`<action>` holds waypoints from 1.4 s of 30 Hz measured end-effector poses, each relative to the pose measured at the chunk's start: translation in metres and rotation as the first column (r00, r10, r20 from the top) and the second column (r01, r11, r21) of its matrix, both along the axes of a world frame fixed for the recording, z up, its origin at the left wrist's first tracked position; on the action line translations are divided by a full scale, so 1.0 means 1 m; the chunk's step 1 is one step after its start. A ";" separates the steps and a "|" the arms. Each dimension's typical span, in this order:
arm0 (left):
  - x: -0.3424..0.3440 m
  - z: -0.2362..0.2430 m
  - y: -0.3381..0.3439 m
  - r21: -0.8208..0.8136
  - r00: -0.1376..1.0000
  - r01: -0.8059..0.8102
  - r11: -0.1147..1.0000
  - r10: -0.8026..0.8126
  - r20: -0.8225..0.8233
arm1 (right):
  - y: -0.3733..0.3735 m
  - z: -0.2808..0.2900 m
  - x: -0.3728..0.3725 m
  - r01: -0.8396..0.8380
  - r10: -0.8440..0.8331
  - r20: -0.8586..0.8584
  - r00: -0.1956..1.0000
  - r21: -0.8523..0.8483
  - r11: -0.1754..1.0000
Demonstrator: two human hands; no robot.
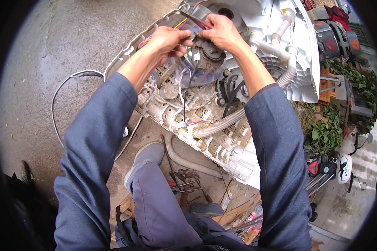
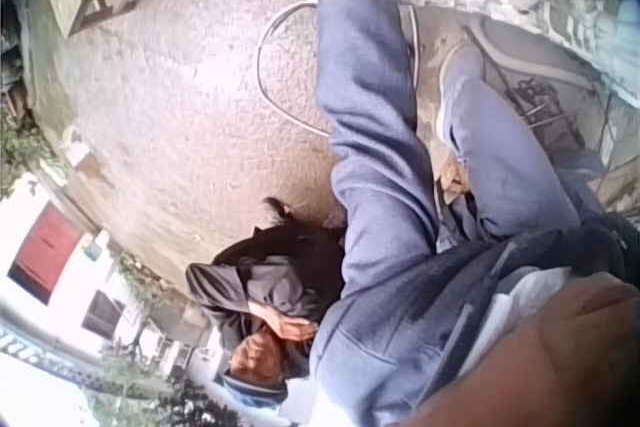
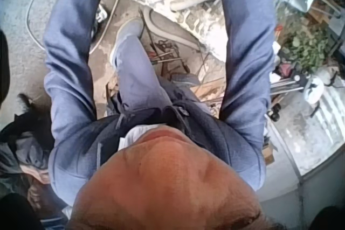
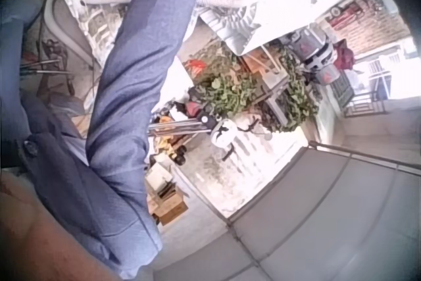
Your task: The person is repairing a disassembled washing machine. They use a screwdriver to adjust components, connect wires, and reassemble parts of the machine's internal structure.
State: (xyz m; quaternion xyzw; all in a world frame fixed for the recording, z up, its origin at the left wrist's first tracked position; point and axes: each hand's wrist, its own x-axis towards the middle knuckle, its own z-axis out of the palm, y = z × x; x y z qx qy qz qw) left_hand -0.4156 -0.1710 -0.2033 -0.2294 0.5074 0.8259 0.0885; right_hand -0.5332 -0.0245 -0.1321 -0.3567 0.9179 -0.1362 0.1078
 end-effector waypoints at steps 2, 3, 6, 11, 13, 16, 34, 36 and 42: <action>-0.003 -0.003 -0.004 0.021 0.999 0.035 0.999 -0.035 0.018 | 0.004 -0.002 0.002 -0.018 0.014 -0.053 0.999 -0.077 0.997; -0.002 -0.001 -0.004 0.033 0.998 0.054 0.998 -0.055 0.026 | 0.004 -0.002 0.002 -0.017 0.012 -0.056 0.998 -0.077 0.997; -0.007 0.004 -0.001 0.103 0.994 0.101 0.989 -0.104 0.018 | 0.007 -0.002 0.003 -0.026 0.019 -0.074 0.997 -0.092 0.995; -0.013 0.002 -0.002 0.275 0.987 0.156 0.949 -0.162 -0.002 | 0.005 -0.006 0.009 -0.025 0.011 -0.098 0.995 -0.142 0.990; -0.016 -0.004 -0.002 0.342 0.986 0.162 0.926 -0.167 -0.014 | 0.005 -0.006 0.008 -0.021 0.009 -0.078 0.997 -0.145 0.989; -0.019 -0.007 -0.003 0.332 0.988 0.140 0.933 -0.152 0.010 | 0.008 -0.008 0.003 -0.004 0.003 -0.004 1.000 -0.222 0.975; -0.011 -0.016 0.002 0.025 0.997 0.070 0.997 -0.070 -0.014 | 0.016 -0.015 0.008 0.231 -0.238 -0.001 0.971 -0.225 0.947; -0.011 -0.023 0.003 0.091 0.998 0.054 0.994 -0.053 -0.015 | 0.016 -0.016 0.008 0.234 -0.238 0.010 0.971 -0.226 0.946; -0.008 -0.029 0.007 0.237 0.997 0.004 0.971 -0.023 0.078 | 0.016 -0.017 0.010 0.236 -0.238 0.019 0.971 -0.223 0.946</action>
